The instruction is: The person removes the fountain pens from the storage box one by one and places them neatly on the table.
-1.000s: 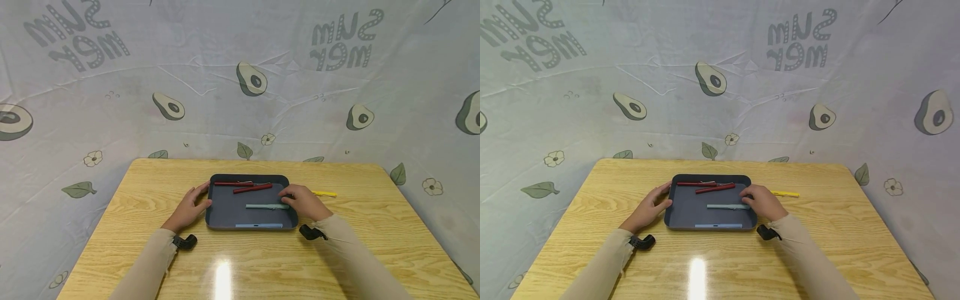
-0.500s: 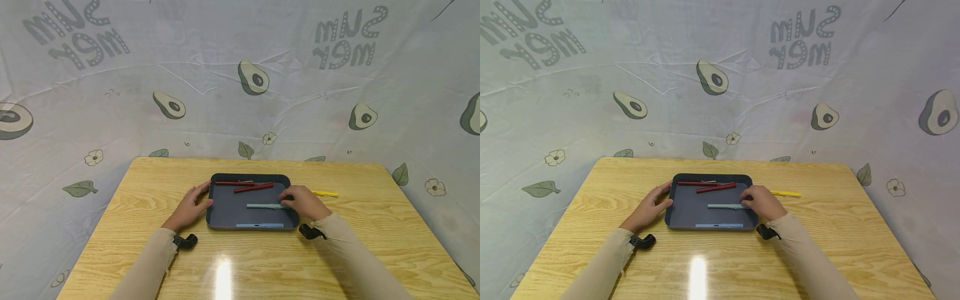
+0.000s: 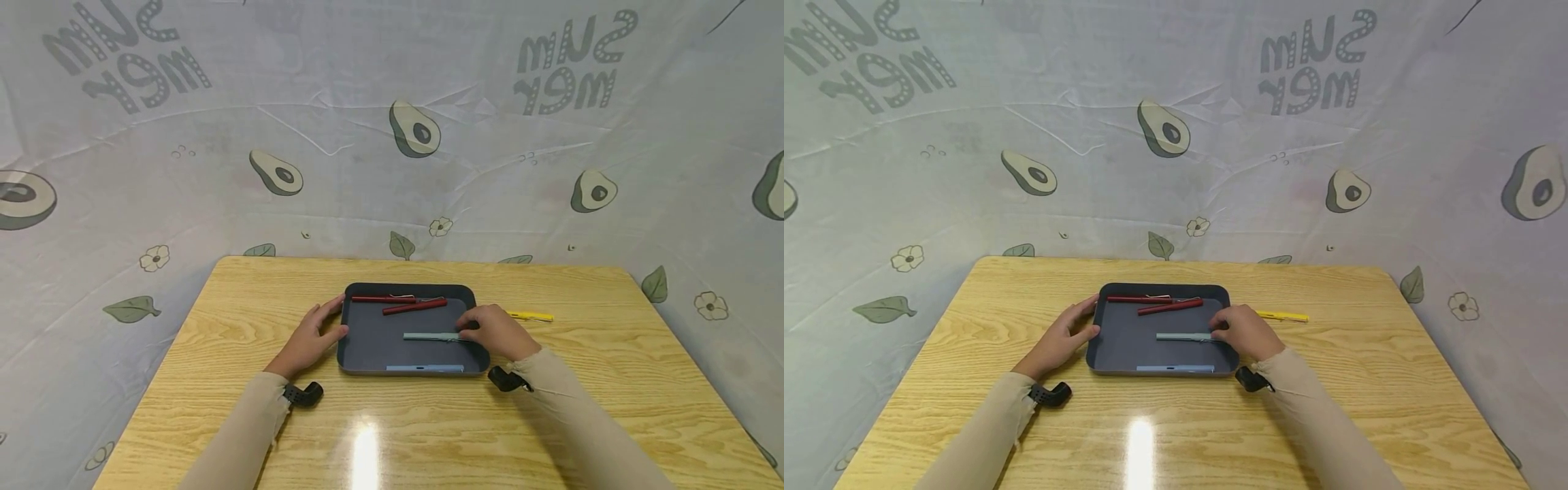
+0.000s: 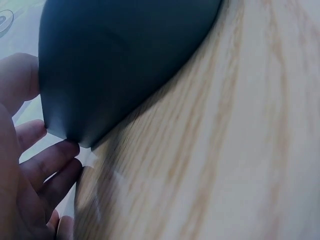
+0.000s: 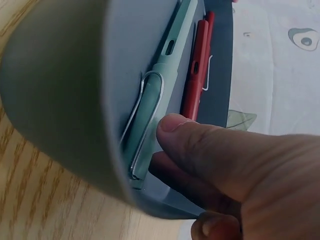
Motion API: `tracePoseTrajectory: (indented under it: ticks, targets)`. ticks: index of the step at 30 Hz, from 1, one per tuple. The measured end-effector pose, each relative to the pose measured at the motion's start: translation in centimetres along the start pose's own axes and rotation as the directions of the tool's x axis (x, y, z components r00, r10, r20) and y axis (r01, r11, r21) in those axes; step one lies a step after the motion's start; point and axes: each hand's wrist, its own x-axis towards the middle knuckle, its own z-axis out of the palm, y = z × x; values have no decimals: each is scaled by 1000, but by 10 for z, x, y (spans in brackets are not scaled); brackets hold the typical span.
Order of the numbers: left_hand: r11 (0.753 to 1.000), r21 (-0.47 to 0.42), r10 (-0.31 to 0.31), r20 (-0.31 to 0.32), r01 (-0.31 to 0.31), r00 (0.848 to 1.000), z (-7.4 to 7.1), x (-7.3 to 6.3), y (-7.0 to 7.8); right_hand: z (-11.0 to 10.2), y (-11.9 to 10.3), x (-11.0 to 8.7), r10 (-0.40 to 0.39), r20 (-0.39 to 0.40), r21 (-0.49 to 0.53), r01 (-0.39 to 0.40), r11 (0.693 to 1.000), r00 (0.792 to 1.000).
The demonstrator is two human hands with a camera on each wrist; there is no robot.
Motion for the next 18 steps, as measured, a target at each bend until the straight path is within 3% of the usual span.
tracePoseTrajectory:
  ticks: [7, 18]
  targets:
    - [1000, -6, 1, -4, -1, 1000, 0, 2, 2, 0, 1, 1, -49, -15, -56, 48, 997, 999]
    - [1000, 2, -22, -14, 22, 1000, 3, 2, 5, -2, 3, 4, -33, 2, -96, 33, 995, 999]
